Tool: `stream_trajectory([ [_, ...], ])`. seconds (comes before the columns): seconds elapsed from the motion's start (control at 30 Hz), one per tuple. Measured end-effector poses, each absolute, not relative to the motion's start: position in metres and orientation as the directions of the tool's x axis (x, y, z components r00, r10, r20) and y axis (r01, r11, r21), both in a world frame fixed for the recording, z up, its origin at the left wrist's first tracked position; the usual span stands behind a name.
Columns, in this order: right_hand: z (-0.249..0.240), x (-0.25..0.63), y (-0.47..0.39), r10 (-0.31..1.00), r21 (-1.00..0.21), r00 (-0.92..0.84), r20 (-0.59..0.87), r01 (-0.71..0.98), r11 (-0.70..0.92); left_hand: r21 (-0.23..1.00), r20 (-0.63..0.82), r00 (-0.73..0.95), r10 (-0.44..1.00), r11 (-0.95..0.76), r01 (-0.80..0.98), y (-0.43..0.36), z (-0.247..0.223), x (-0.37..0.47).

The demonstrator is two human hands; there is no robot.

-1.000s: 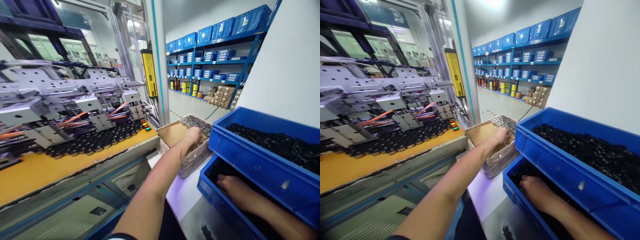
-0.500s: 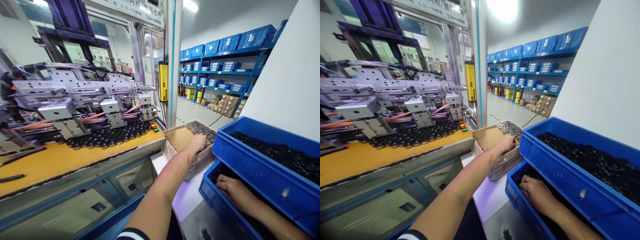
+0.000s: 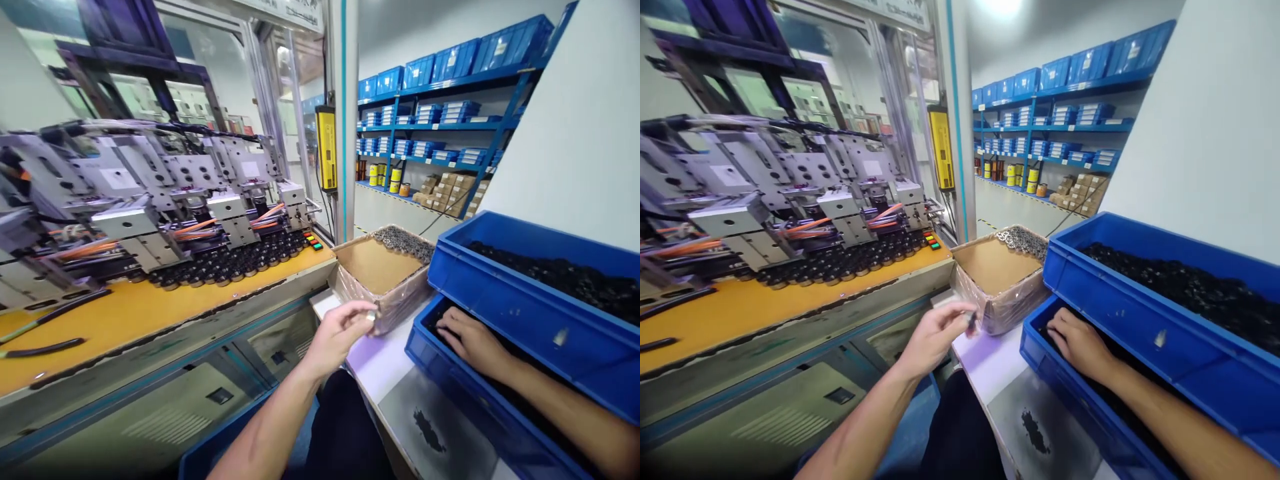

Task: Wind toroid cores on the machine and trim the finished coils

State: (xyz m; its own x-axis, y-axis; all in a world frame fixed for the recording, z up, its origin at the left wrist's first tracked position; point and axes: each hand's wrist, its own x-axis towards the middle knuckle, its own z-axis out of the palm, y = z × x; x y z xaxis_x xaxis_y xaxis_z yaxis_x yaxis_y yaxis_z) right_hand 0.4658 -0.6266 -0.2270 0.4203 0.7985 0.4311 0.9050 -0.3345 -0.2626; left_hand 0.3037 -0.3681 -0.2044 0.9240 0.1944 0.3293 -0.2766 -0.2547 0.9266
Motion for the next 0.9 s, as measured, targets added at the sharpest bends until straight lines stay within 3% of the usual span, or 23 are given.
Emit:
stream_trajectory([
  [0.17,-0.2,0.438,-0.607,0.736,-0.284,0.41,0.539,0.911,-0.299,0.951,0.184,0.928,0.323,0.179,-0.251,-0.373,-0.224,0.24],
  [0.23,-0.186,0.413,-0.594,0.744,-0.295,0.321,0.586,0.94,-0.173,0.924,0.113,0.938,0.327,0.313,-0.22,-0.379,-0.221,0.231],
  [0.33,-0.17,0.37,-0.575,0.741,-0.359,0.188,0.645,0.93,0.077,0.909,0.083,0.948,0.308,0.367,-0.199,-0.389,-0.212,0.226],
  [0.43,-0.167,0.341,-0.566,0.73,-0.428,0.142,0.668,0.876,0.222,0.902,0.072,0.956,0.285,0.39,-0.185,-0.398,-0.208,0.221],
  [0.57,-0.176,0.331,-0.568,0.697,-0.402,0.08,0.713,0.861,0.312,0.912,0.096,0.962,0.255,0.364,-0.187,-0.411,-0.211,0.217],
  [0.9,-0.178,0.334,-0.576,0.655,-0.345,0.071,0.752,0.89,0.299,0.946,0.236,0.901,0.363,0.125,-0.298,-0.427,-0.218,0.219],
])
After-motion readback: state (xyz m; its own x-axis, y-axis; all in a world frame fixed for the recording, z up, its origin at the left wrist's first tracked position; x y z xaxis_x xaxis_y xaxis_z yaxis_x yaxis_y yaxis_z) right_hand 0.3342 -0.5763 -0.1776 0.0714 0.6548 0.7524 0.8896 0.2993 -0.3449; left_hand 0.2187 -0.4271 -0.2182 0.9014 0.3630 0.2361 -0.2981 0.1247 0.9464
